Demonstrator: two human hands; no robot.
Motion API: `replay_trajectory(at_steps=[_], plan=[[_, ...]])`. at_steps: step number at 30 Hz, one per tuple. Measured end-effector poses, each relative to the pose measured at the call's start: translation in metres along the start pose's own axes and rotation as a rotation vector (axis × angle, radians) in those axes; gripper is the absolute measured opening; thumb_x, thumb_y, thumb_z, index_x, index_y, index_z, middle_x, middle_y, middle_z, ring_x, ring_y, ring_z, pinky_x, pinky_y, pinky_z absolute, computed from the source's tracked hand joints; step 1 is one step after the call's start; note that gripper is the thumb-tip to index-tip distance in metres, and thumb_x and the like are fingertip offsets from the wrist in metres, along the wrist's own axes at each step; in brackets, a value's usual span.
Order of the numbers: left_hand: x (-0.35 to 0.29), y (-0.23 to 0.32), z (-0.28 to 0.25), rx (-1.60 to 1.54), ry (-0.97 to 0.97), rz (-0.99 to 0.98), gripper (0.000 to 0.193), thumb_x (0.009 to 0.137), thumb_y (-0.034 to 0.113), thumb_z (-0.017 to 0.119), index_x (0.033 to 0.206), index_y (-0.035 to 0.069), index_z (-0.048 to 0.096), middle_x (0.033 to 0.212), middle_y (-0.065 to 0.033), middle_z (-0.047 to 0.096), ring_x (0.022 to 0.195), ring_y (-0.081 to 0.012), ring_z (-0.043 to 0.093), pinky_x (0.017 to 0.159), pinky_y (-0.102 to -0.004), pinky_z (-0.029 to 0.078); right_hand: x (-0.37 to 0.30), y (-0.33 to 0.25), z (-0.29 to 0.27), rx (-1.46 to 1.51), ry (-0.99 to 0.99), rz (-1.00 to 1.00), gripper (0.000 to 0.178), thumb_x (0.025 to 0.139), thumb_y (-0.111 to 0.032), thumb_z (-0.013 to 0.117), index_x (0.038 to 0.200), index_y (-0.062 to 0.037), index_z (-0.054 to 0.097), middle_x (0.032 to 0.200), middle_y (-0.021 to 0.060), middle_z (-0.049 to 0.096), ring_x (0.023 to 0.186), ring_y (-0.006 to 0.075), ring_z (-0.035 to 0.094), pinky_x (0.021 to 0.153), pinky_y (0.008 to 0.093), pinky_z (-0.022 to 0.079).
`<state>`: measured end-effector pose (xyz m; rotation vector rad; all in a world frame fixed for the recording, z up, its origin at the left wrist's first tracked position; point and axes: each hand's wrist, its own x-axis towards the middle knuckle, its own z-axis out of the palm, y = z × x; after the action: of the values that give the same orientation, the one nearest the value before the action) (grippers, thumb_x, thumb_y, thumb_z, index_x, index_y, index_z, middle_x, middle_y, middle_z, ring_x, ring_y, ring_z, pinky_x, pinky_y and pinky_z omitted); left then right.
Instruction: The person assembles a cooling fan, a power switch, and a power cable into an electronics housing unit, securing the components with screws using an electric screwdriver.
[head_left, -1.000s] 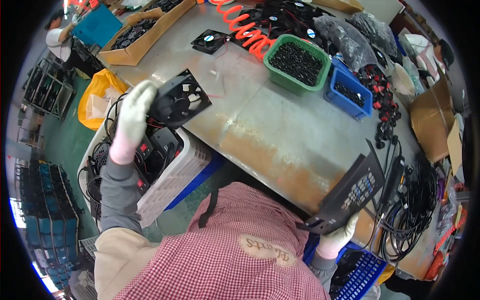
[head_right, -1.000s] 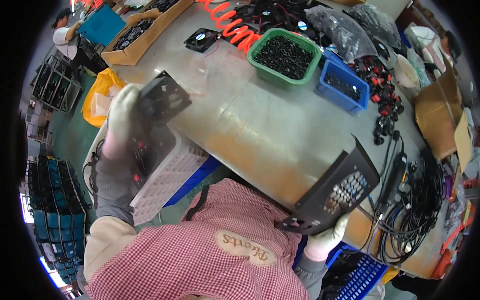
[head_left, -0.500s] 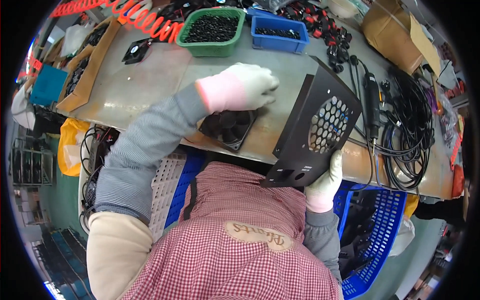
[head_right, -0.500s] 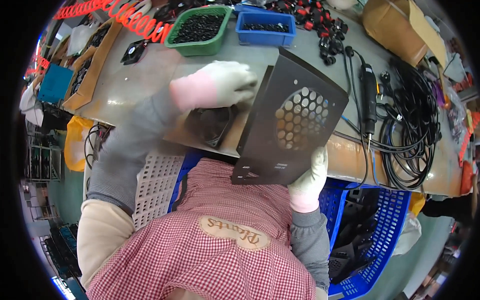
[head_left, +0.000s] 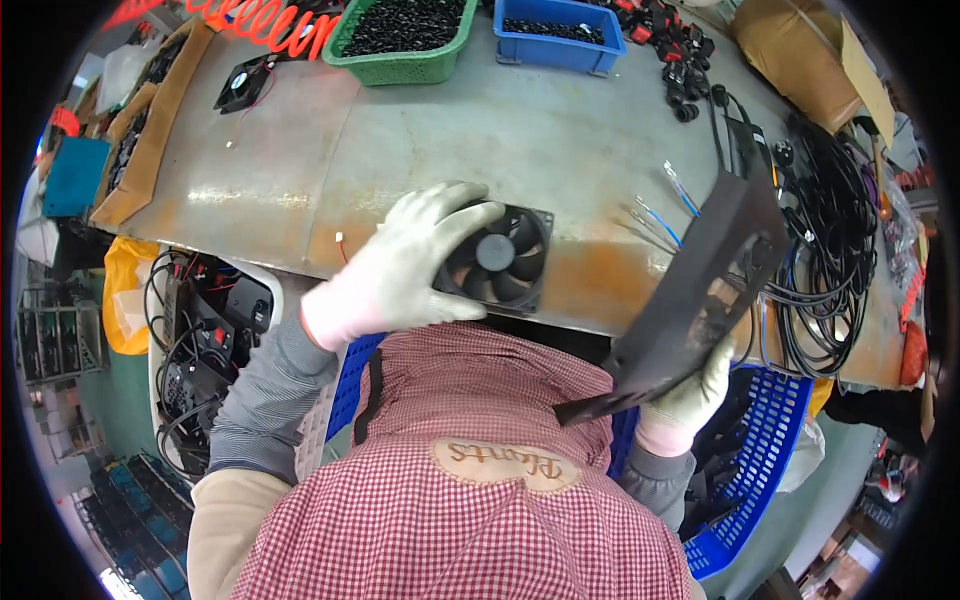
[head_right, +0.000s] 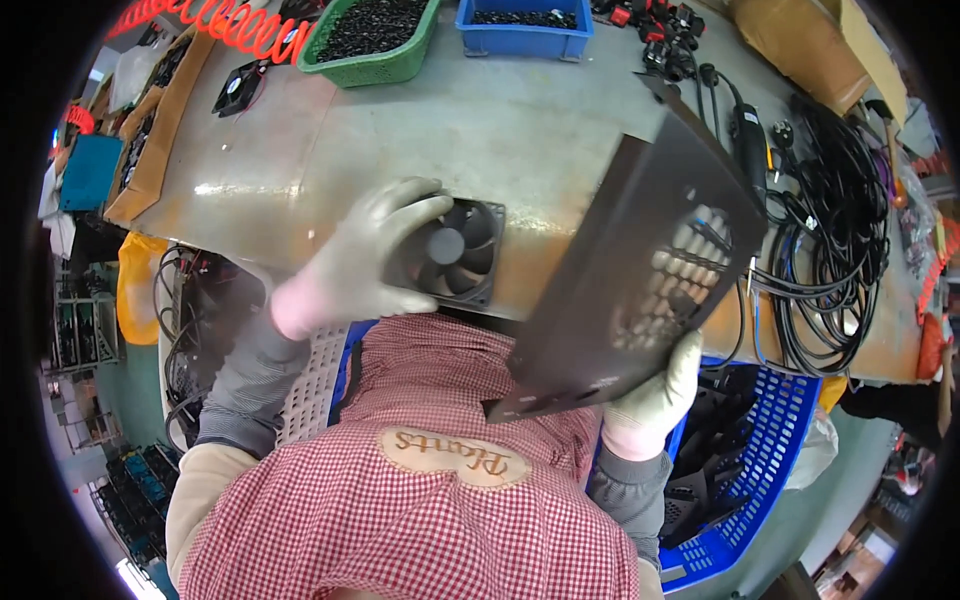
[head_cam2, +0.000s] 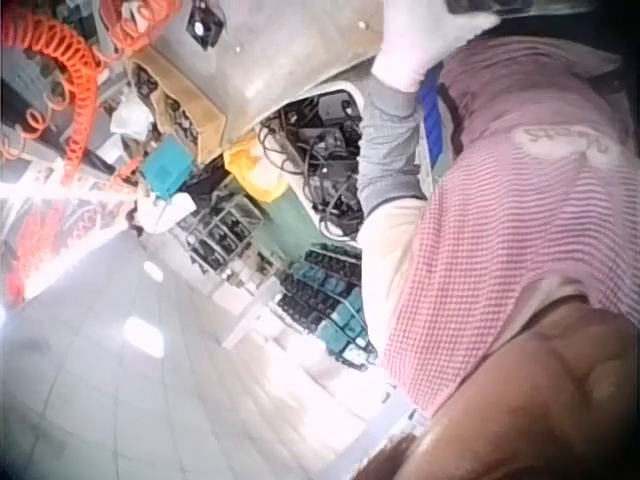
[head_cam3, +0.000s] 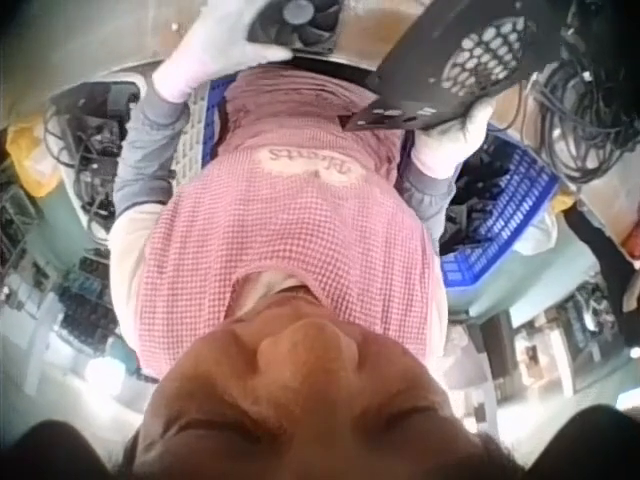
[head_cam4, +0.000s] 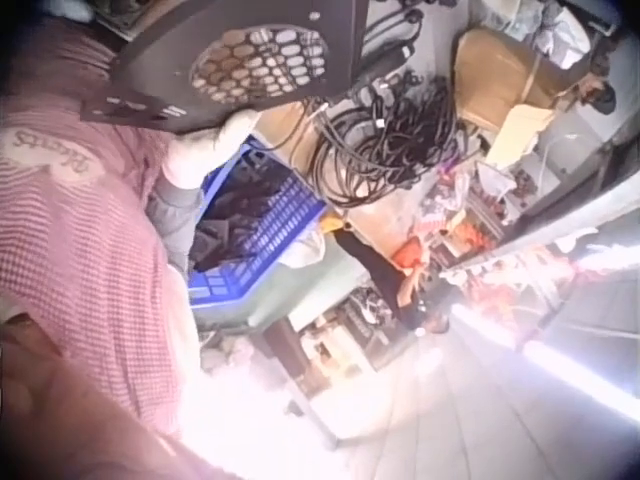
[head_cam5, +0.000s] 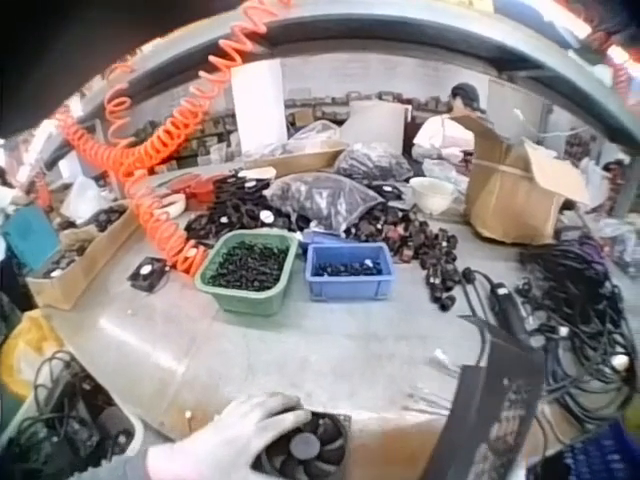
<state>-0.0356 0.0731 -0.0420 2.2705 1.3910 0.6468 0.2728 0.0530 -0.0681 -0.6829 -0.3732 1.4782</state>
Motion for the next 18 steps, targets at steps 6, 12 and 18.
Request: replay_trajectory(at_steps=[6,12,18], plan=[[0.011,0.003,0.015,-0.044,0.067,0.033,0.096,0.057,0.032,0.084,0.139,0.007,0.039,0.139,-0.0215,0.040,0.130,-0.0419,0.038,0.108,-0.0504,0.032,-0.022,-0.025,-0.015,-0.247,0.049,-0.119,0.044,0.101,-0.031,0.043,0.137,-0.0043,0.046,0.134,0.0100,0.054,0.120,0.0229,0.052,0.106,0.0387,0.038],[0.004,-0.012,0.011,-0.041,-0.013,-0.010,0.098,0.062,0.040,0.081,0.143,0.009,0.036,0.145,-0.0192,0.037,0.136,-0.0426,0.031,0.111,-0.0515,0.028,-0.030,-0.015,-0.005,-0.388,0.049,-0.136,0.050,0.101,-0.029,0.044,0.143,-0.0038,0.037,0.141,0.0115,0.046,0.126,0.0235,0.047,0.109,0.0385,0.034],[-0.010,0.001,-0.002,0.069,0.229,-0.104,0.086,0.069,0.042,0.077,0.138,0.005,0.042,0.140,-0.0195,0.044,0.133,-0.0399,0.037,0.109,-0.0485,0.031,-0.027,0.012,0.021,-0.477,-0.035,-0.026,0.064,0.095,-0.027,0.055,0.148,-0.0022,0.029,0.150,0.0137,0.035,0.137,0.0261,0.036,0.114,0.0390,0.026]])
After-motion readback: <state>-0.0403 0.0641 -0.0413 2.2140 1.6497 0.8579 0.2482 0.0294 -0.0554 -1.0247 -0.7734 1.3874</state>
